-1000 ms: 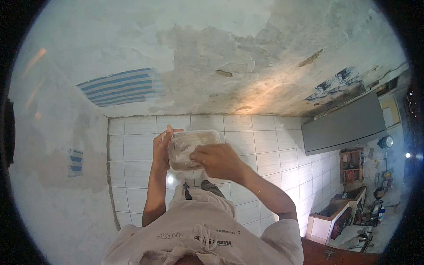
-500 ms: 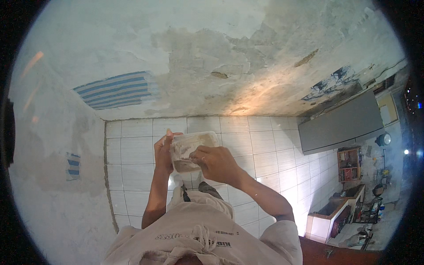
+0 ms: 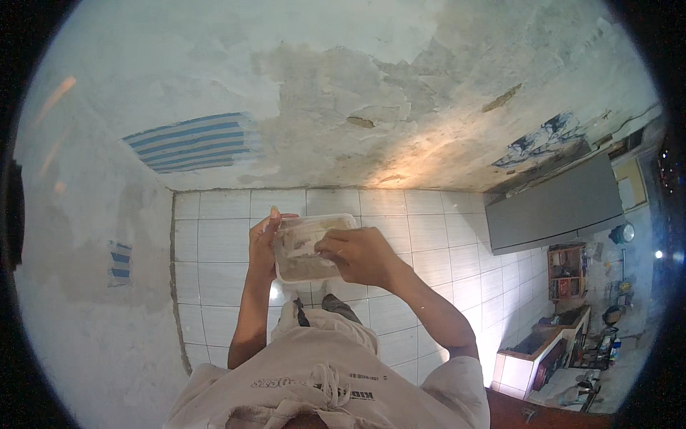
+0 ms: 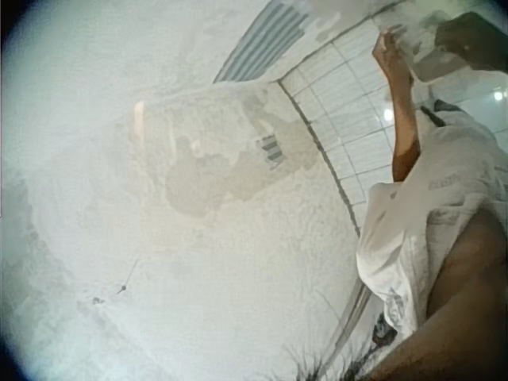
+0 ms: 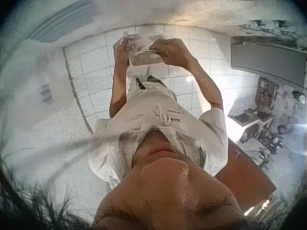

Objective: The person scoops plaster powder into a container, mixes the paste with a putty knife, and applies the mixture onto a damaged wall using the putty knife.

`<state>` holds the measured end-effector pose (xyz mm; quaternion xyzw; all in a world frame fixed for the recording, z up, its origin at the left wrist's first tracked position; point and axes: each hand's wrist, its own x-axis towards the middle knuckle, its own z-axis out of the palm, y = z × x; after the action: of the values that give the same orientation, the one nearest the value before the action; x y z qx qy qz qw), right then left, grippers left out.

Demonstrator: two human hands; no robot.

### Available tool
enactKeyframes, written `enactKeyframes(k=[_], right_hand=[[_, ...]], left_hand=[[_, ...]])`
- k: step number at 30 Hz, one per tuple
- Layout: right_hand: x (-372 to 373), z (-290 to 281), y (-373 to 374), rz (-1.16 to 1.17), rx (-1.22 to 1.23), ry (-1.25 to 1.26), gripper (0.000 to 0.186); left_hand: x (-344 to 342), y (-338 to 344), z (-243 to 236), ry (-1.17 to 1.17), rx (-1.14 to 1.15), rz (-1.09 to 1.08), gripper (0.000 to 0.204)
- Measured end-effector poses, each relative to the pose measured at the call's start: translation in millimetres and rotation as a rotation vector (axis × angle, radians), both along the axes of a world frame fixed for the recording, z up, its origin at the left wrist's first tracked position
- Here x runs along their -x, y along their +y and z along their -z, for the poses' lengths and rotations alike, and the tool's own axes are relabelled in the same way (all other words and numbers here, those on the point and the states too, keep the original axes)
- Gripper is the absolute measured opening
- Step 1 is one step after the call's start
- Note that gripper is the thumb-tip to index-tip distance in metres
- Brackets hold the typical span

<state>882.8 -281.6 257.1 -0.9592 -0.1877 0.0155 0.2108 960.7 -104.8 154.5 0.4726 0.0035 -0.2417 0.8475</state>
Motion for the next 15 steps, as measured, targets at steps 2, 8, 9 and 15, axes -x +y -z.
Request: enactKeyframes(k=[2,8,9,15], right_hand=[[-2.2,-9.1,-1.0,0.095,-0.117,-0.088,0.018],[8.2,8.6,6.1,0.025,0.003,-0.156,0.017],[10.7,9.6,8.1,0.006,0.009,-0.123,0.017],[7.3,-6.2,4.4,0.024,-0.107,-0.047,0.016]], left_hand=[[-3.2,2.6,-2.0,0.009,0.023,0.017,0.051],[-6.3,1.4,-9.6,0.023,0.016,0.005,0.051],[-4.8,1.8,-6.2,0.022,0.016,0.004,0.051],[-3.8,-0.3,1.8,0.049,-0.014,-0.012,0.051]])
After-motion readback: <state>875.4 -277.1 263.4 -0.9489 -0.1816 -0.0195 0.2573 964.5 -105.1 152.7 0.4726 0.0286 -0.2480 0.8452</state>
